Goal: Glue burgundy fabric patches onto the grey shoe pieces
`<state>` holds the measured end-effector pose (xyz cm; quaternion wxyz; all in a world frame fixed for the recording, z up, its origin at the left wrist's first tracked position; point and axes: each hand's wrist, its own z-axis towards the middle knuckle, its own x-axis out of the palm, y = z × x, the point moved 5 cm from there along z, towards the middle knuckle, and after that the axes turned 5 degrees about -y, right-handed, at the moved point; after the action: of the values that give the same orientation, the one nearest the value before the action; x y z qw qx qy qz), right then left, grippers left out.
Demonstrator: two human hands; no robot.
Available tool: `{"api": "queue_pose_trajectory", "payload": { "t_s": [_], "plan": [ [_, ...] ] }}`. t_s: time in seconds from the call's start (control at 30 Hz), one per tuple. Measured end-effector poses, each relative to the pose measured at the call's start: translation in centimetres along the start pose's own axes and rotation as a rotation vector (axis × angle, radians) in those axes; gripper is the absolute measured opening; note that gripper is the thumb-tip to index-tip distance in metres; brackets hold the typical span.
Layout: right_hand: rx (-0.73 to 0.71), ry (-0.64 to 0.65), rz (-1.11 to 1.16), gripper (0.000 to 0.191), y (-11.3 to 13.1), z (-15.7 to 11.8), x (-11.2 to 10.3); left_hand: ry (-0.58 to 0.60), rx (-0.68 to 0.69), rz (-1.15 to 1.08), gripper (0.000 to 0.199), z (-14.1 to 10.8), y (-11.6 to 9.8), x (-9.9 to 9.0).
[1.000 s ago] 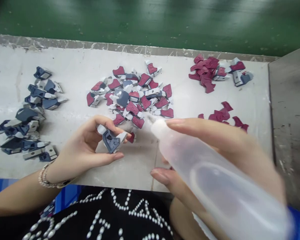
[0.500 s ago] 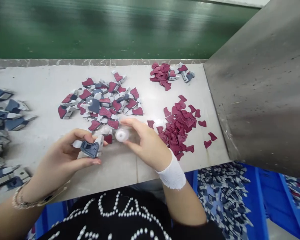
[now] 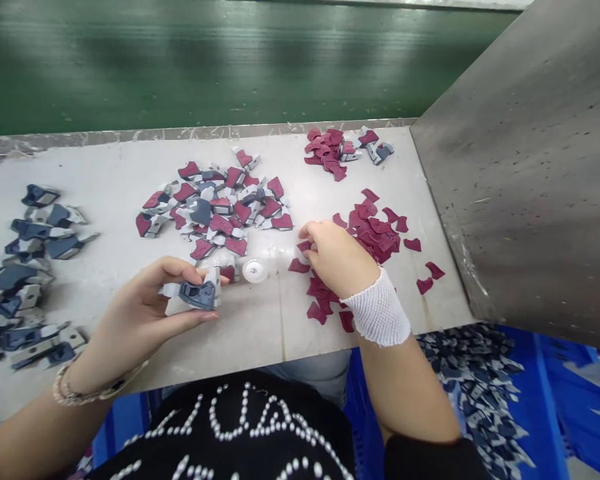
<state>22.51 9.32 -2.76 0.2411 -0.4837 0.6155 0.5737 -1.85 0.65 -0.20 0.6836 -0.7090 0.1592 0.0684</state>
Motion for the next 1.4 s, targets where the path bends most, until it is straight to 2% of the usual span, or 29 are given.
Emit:
{"api": "queue_pose_trajectory", "payload": {
  "t_s": [0.07, 0.17, 0.27, 0.37, 0.43, 0.47, 0.57, 0.63, 0.73, 0.8, 0.9, 0.97, 1.13, 1.4],
  "plan": [
    [-0.018, 0.026, -0.019, 0.024, 0.0, 0.4, 0.0, -0.013, -0.006, -0.029, 0.031, -0.5, -0.3, 0.1],
    [-0.042, 0.066, -0.028, 0.012, 0.1, 1.0, -0.3, -0.018, -0.098, -0.164, 0.031, -1.9, -0.1, 0.8],
    [-0.069, 0.068, -0.017, 0.011, 0.7, 0.5, -1.3, -0.036, -0.173, -0.290, 0.033, -3.4, 0.3, 1.5],
    [-0.069, 0.044, 0.046, 0.013, 1.5, -2.0, -2.8, -0.076, -0.187, -0.338, 0.034, -4.3, 0.7, 2.0],
    [-0.091, 0.044, 0.159, 0.017, 2.5, -4.2, -3.7, -0.095, -0.194, -0.360, 0.034, -4.6, 0.9, 2.3],
    [-0.125, 0.057, 0.258, 0.013, 3.2, -5.4, -3.9, -0.107, -0.193, -0.367, 0.034, -4.7, 1.0, 2.4],
    [-0.270, 0.118, 0.477, 0.002, 5.5, -8.3, -3.6, -0.155, -0.159, -0.340, 0.033, -4.5, 1.1, 2.6],
    [-0.294, 0.169, 0.565, 0.014, 6.6, -9.4, -2.6, -0.186, -0.126, -0.287, 0.032, -4.3, 1.0, 2.8],
    [-0.174, 0.245, 0.711, 0.022, 7.1, -9.8, -0.8, -0.207, -0.068, -0.197, 0.031, -4.2, 1.0, 3.2],
    [-0.096, 0.256, 0.770, 0.013, 6.9, -9.5, 0.1, -0.213, -0.025, -0.146, 0.029, -4.3, 1.0, 3.4],
    [-0.064, 0.257, 0.812, 0.002, 6.8, -8.9, 0.9, -0.222, 0.027, -0.121, 0.028, -4.5, 1.0, 3.7],
    [-0.035, 0.272, 0.858, 0.008, 6.7, -8.4, 1.4, -0.234, 0.052, -0.110, 0.028, -4.6, 1.0, 3.8],
    [0.161, 0.301, 0.953, 0.015, 5.9, -7.9, 2.9, -0.253, 0.056, -0.081, 0.022, -4.7, 1.0, 3.8],
    [0.175, 0.302, 0.965, 0.016, 5.6, -7.7, 3.3, -0.221, 0.083, -0.055, 0.025, -4.8, 1.2, 3.8]
  ]
}}
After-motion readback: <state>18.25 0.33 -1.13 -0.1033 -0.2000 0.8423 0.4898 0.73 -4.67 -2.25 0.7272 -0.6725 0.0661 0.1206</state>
